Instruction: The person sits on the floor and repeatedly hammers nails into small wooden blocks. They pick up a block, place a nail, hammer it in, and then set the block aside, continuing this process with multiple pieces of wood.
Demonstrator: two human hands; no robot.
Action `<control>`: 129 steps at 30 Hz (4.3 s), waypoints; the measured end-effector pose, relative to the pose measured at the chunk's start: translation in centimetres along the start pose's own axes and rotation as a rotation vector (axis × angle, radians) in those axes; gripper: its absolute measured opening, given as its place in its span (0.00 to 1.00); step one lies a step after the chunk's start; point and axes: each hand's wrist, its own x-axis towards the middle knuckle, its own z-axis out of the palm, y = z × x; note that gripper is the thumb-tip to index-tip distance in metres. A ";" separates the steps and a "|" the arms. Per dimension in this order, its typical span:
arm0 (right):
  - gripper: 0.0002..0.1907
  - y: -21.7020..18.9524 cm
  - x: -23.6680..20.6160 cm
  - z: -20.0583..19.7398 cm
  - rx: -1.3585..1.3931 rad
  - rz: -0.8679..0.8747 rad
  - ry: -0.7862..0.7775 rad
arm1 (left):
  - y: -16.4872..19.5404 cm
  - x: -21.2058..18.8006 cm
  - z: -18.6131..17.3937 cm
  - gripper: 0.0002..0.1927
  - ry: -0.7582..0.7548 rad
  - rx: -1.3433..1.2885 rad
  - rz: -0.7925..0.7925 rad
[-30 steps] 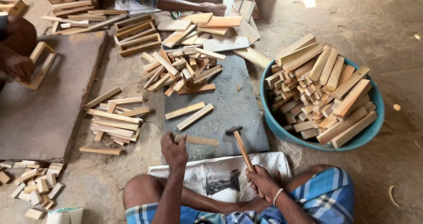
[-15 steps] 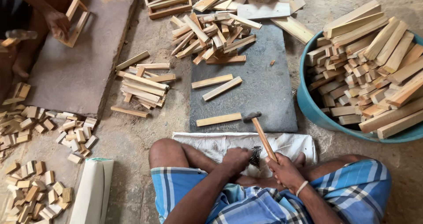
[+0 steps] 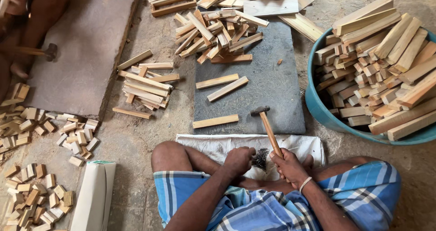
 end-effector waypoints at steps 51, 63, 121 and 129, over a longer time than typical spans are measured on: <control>0.17 -1.0 -0.2 -0.3 0.089 0.087 -0.122 | -5.1 5.1 -3.9 0.13 0.532 -0.678 -0.224; 0.17 -0.9 -0.3 0.4 -0.018 0.083 -0.009 | -6.9 8.3 -3.9 0.18 0.667 -0.248 -0.025; 0.18 2.6 -1.5 -1.4 -0.166 -0.110 0.164 | -13.0 6.5 -9.7 0.15 0.269 0.576 -0.080; 0.14 0.8 0.1 -0.6 -0.037 0.034 0.141 | -12.9 10.7 -13.0 0.27 0.663 0.163 -0.158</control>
